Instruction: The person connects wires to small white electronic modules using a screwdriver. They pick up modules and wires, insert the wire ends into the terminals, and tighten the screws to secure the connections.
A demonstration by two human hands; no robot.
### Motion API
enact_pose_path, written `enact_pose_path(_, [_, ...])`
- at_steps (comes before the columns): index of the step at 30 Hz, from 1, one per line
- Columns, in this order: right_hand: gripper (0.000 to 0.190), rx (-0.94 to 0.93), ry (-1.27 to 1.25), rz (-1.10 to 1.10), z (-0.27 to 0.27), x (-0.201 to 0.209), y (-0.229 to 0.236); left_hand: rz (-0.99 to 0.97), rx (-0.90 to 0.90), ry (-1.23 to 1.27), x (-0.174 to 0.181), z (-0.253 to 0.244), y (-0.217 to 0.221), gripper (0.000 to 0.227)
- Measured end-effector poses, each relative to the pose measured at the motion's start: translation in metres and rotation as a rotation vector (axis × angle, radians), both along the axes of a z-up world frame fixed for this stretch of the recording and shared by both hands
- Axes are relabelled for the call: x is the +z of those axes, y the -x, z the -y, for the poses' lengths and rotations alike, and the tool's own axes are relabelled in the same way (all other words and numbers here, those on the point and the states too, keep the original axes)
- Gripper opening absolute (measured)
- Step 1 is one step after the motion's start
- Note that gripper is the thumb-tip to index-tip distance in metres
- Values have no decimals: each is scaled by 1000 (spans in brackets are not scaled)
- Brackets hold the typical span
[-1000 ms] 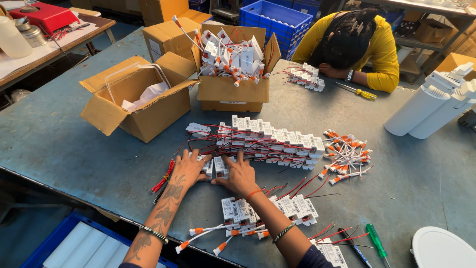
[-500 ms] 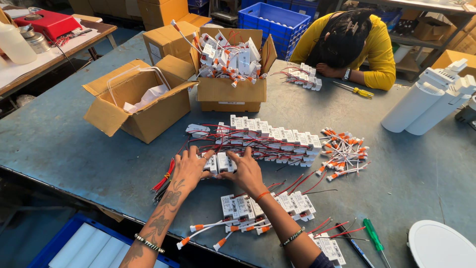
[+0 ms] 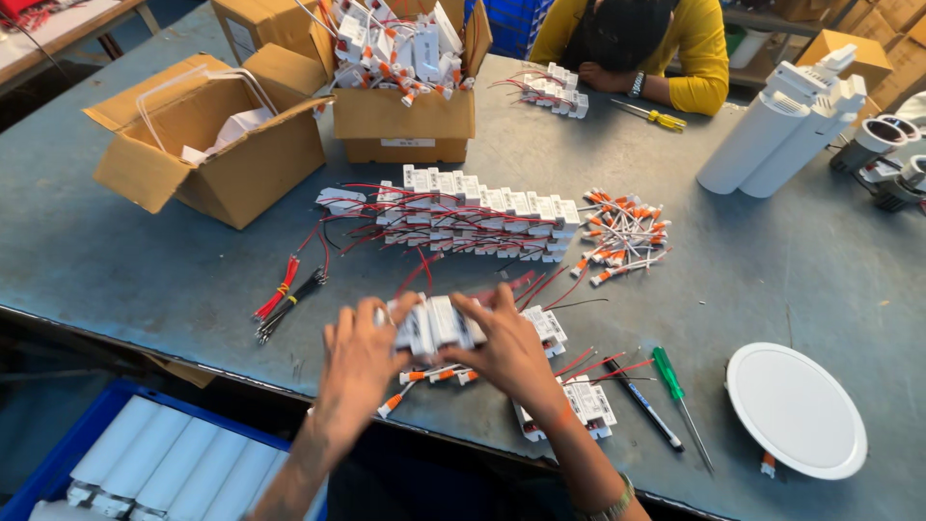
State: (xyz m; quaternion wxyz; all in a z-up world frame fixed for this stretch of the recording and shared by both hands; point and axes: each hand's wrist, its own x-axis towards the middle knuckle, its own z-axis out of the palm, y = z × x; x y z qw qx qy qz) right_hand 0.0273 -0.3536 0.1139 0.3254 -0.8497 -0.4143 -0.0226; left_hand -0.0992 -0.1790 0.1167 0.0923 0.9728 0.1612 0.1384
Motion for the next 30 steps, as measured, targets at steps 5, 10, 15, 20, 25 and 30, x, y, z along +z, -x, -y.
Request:
enact_pose_path(5, [86,-12,148,-171,57,-13,31,-27,-62,322,-39,57,31,91])
enact_pose_path(10, [78,-90,196,1,60,-39,8,40,45,302,-83,83,0,84])
enact_pose_path(15, [78,-80,185,32,68,-37,-4,-31,44,274,-83,90,-15,87])
enact_pose_path(20, [84,-123,329,-41,61,-28,-9,23,13,346,-85,83,-15,90])
enact_pose_path(25, [82,-111,202,-21,40,-43,-30,101,-2,279,-86,61,-35,87])
enact_pose_path(30, [78,-102,116,51,19,-46,-45,102,2,231,-88,35,-59,84])
